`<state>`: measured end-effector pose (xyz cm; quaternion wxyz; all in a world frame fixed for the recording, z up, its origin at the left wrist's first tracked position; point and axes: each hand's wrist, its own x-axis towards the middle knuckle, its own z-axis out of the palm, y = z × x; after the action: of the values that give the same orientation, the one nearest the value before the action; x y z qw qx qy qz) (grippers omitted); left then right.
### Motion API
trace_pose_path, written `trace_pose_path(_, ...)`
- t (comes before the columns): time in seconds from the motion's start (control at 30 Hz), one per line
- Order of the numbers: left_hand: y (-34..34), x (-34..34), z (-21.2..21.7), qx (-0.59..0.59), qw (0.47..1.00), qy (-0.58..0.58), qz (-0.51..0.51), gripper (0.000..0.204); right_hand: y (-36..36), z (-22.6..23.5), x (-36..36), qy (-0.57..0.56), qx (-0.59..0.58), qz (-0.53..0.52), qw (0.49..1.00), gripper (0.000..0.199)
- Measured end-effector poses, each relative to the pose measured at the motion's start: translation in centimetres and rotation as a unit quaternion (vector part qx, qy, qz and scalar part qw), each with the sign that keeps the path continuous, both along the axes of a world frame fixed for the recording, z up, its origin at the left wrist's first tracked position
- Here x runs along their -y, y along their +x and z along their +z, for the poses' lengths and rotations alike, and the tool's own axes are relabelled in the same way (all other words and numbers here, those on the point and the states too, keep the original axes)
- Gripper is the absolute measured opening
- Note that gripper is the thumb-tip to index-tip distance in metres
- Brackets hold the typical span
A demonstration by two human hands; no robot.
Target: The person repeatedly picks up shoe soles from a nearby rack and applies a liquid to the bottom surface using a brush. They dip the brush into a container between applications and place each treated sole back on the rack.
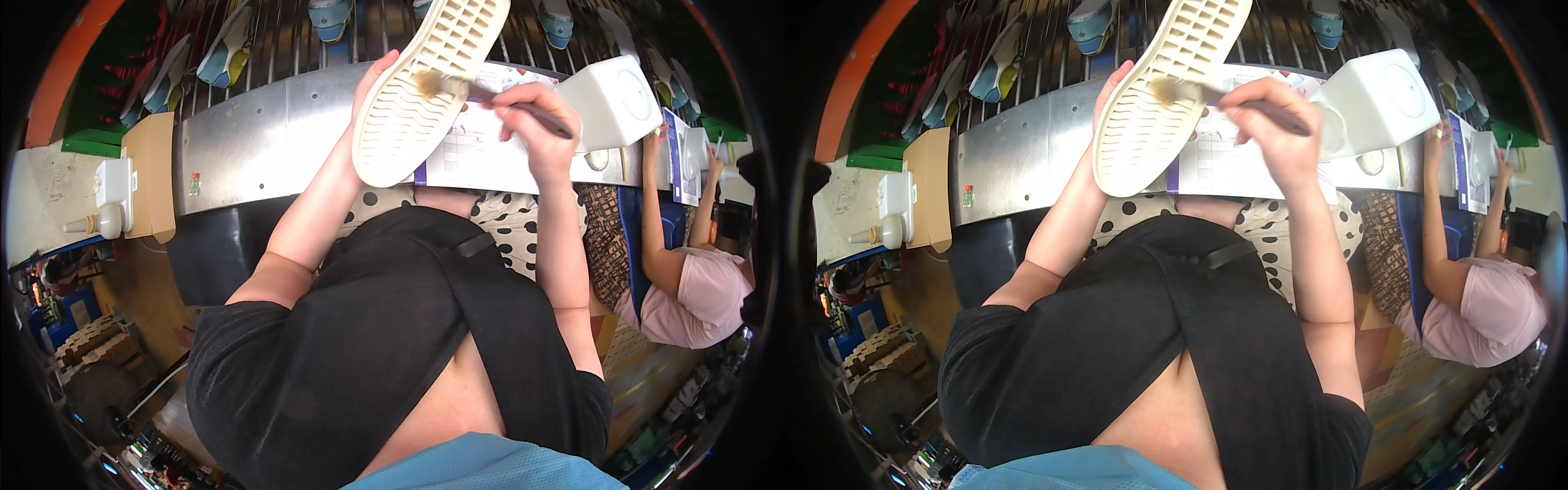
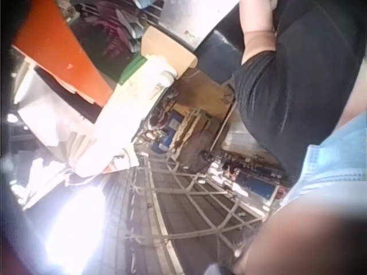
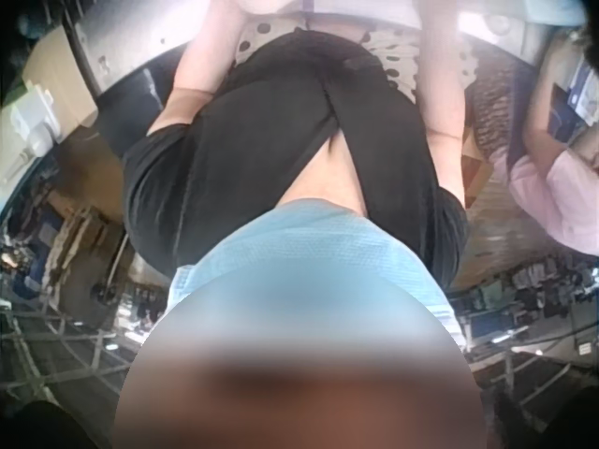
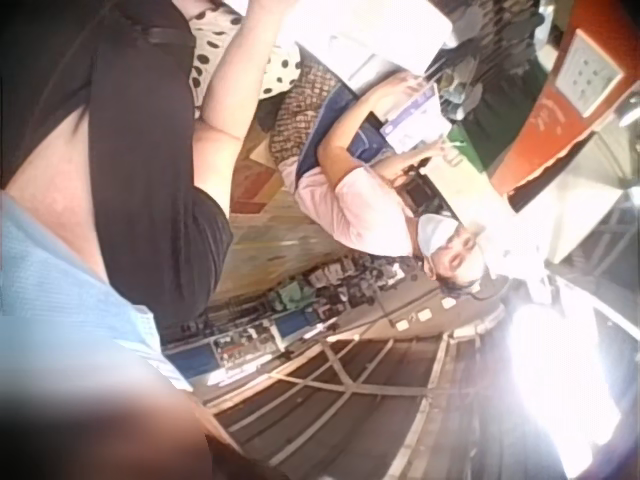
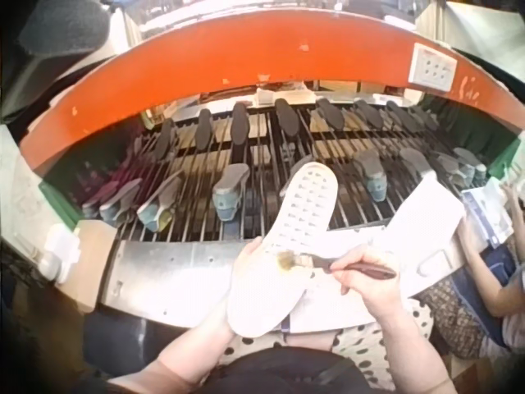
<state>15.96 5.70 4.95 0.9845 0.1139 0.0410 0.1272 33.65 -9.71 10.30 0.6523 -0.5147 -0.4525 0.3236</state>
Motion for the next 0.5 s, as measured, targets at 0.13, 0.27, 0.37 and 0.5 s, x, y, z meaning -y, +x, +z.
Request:
trace_pose_path(0.13,-2.0,0.5,-1.0,-0.070,0.988,0.125,0.064,0.071,3.8,0.7,1.4,0.064,0.011,-0.105,0.992,0.012)
trace_pose_path(0.27,-3.7,-1.4,-2.9,0.031,0.998,0.020,0.044,0.061,7.1,0.9,5.5,-0.005,0.040,-0.197,0.980,0.013)
trace_pose_path(0.37,-4.9,-3.0,-3.7,-0.032,0.982,0.138,0.125,0.060,8.0,-0.4,7.8,-0.086,0.077,-0.248,0.962,0.010)
trace_pose_path(0.5,-5.3,-3.1,-3.5,-0.019,0.978,0.175,0.110,0.060,7.9,-3.6,8.6,-0.201,0.128,-0.279,0.930,0.009)
